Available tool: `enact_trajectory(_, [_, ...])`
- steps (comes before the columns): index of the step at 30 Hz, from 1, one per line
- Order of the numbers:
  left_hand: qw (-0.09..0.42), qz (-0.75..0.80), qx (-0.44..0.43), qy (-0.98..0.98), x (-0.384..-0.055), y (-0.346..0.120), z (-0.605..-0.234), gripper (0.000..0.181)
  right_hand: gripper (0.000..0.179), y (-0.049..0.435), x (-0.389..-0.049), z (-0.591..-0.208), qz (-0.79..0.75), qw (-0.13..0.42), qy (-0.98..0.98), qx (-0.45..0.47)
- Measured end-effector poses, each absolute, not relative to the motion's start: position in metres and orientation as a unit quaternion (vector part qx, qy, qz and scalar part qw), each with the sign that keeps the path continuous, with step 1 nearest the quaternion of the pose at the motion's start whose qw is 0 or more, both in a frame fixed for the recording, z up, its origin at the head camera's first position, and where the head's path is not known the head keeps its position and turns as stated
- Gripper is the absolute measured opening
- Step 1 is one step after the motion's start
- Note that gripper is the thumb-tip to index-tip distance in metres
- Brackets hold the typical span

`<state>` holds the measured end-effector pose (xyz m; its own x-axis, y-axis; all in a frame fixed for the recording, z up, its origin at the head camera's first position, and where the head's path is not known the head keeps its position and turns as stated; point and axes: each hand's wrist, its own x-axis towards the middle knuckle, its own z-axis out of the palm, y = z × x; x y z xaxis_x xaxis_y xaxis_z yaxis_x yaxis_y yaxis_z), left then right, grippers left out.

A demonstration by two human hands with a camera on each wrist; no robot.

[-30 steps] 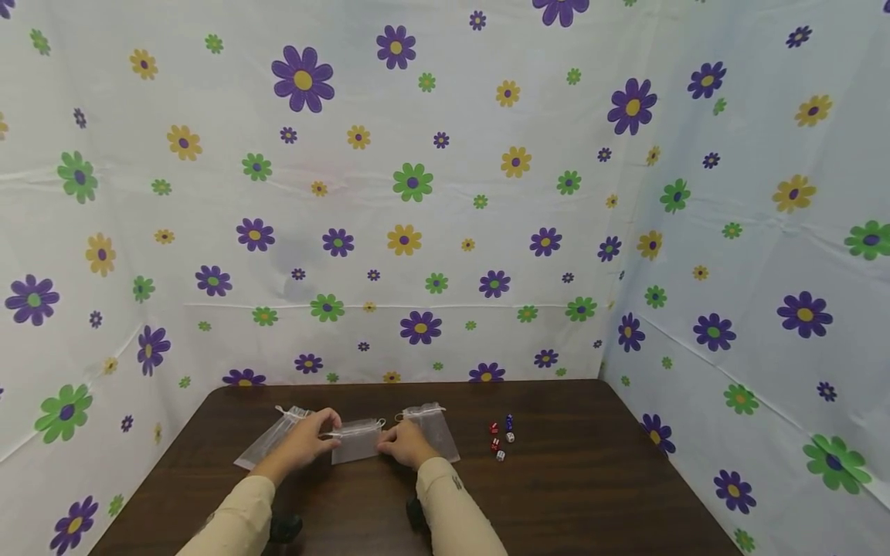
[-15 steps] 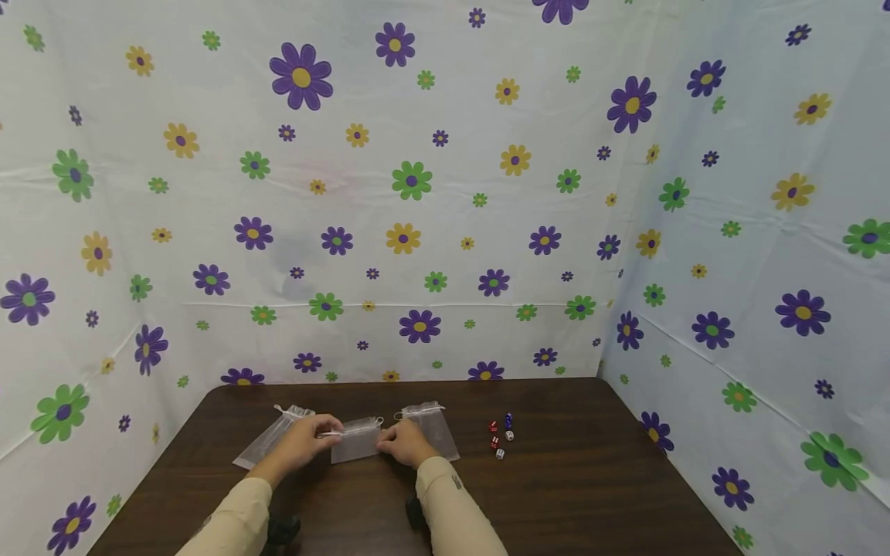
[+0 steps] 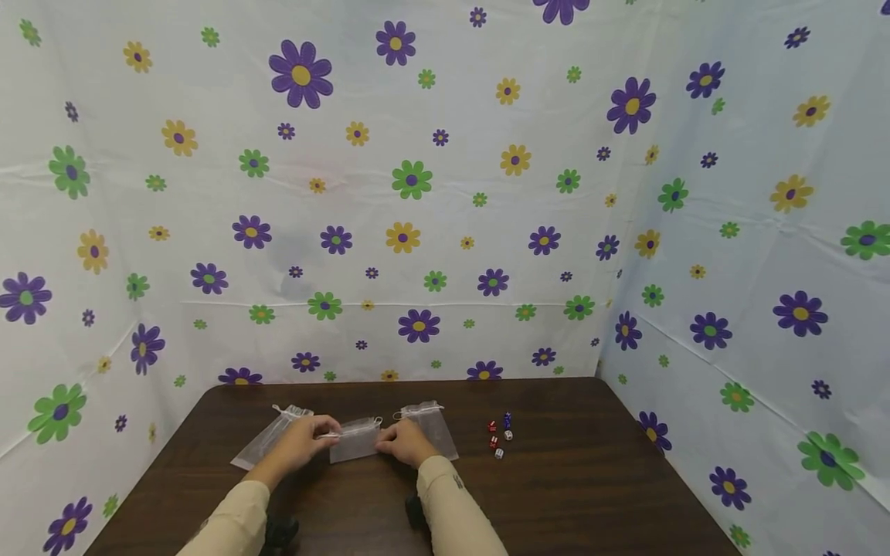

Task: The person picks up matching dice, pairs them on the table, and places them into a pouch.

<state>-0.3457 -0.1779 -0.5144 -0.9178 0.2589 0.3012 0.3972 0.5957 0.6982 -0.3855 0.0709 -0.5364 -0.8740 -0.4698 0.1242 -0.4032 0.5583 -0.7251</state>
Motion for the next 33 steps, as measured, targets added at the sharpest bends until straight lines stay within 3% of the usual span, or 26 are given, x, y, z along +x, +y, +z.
enact_trajectory(12, [0.092, -0.394, -0.185, -0.896, -0.3473, -0.177, -0.5179, 0.01, 0.008, 0.0721, -0.3882, -0.5371, -0.4, 0.074, 0.882, -0.239])
enact_trajectory(33, [0.09, -0.392, -0.206, -0.892, -0.3468, -0.1792, -0.5163, 0.009, 0.012, 0.0731, -0.3835, -0.5359, -0.399, 0.074, 0.878, -0.255])
